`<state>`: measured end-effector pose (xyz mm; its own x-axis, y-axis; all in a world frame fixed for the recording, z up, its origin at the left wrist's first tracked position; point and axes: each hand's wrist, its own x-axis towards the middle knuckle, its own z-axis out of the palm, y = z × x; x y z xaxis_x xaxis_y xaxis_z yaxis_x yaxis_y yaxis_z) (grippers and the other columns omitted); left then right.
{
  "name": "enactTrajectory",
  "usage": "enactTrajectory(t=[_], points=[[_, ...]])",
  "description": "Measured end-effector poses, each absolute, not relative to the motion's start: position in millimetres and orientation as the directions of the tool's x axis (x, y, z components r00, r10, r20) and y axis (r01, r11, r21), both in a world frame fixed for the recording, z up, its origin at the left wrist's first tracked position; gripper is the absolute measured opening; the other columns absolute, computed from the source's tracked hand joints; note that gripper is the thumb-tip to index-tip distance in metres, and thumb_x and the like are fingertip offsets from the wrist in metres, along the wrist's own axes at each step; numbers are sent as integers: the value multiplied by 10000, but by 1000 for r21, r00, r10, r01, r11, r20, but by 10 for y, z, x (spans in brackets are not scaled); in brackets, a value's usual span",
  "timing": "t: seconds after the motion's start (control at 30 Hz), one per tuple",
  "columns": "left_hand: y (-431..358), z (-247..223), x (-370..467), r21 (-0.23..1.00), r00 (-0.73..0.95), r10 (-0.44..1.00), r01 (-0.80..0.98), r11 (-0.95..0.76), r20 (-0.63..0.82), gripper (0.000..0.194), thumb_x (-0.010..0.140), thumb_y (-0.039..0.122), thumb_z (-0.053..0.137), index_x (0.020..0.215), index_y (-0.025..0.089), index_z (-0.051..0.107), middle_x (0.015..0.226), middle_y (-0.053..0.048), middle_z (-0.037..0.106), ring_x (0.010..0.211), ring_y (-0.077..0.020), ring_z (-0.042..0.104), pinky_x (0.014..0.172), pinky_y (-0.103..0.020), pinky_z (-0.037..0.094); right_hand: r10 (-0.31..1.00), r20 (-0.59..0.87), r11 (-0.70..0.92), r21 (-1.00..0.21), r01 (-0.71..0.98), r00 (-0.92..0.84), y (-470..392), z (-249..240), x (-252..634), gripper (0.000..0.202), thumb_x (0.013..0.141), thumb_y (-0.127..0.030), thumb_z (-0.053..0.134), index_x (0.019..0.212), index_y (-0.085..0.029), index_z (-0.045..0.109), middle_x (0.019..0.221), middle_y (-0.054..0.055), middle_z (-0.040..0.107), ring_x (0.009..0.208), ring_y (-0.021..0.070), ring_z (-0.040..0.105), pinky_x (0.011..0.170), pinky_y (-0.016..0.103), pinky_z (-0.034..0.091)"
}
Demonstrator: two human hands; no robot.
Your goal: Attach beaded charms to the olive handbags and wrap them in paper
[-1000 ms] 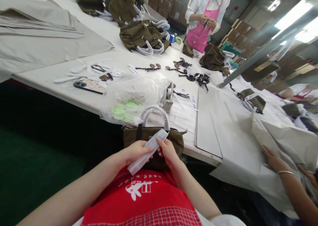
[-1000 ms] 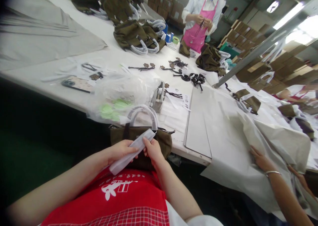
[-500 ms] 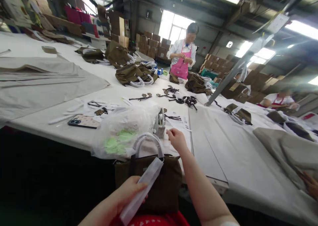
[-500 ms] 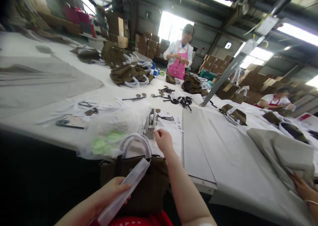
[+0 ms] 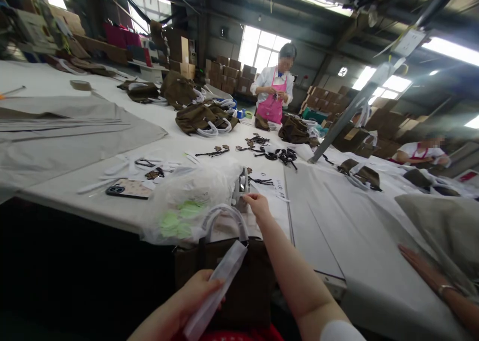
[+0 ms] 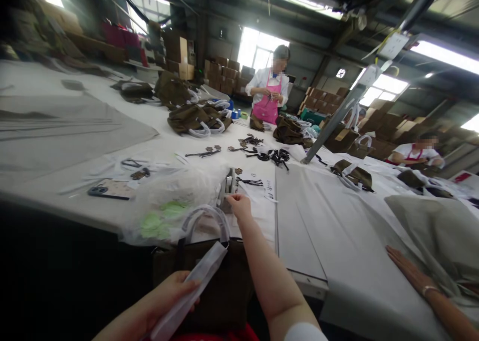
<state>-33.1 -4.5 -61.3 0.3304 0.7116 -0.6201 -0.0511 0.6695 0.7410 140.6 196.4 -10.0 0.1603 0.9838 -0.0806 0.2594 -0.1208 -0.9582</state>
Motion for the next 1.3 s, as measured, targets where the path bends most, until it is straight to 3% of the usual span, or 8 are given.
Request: enactTrajectory(t=[0.23,0.5,0.63,0.73,0.9,1.3], points=[[-19,-562,-331,736,341,702,-39,676,-626,347,607,469,715,741,190,557,587,-19,673,497,-157,613,513,-269,454,981,-150,-184,-918,350,122,1901,-209,1448,180,738,-289,663,615,-169,610,569,22,662,478,122,593,473,216,446],[-31,-506,-297,725,326,693,-33,688,-643,425,570,480,778,790,150,627,644,-36,704,583,-195,661,569,-284,499,974,-206,-225,-800,556,97,1857,-99,1719,125,752,-213,642,641,-156,652,609,32,681,536,125,621,542,216,461],[-30,-435,-299,728,338,693,-33,684,-636,432,556,487,774,769,140,629,622,-35,694,557,-191,643,547,-286,494,996,-79,-52,-885,463,-39,1351,107,1771,185,787,-344,633,772,-161,657,665,19,691,512,101,592,522,202,459],[-29,-394,-301,745,338,704,-15,667,-625,421,548,467,779,763,133,638,637,-44,698,574,-202,646,555,-295,496,951,-231,-154,-932,329,-208,839,174,1725,280,769,-440,650,741,-161,632,610,7,664,437,84,534,447,190,422],[-25,-409,-284,760,364,712,-15,649,-600,436,556,494,776,754,124,658,607,-36,677,548,-191,627,549,-288,484,797,-481,-367,-866,339,-365,310,-44,1589,315,748,-459,678,685,-162,598,595,1,648,411,63,499,411,171,383],[-55,-379,-266,835,288,788,87,544,-543,291,660,419,695,744,142,666,649,-39,700,584,-195,648,551,-266,485,784,-534,-348,-801,488,-318,302,-357,1505,263,768,-378,696,638,-164,616,566,8,651,382,70,487,369,177,354]])
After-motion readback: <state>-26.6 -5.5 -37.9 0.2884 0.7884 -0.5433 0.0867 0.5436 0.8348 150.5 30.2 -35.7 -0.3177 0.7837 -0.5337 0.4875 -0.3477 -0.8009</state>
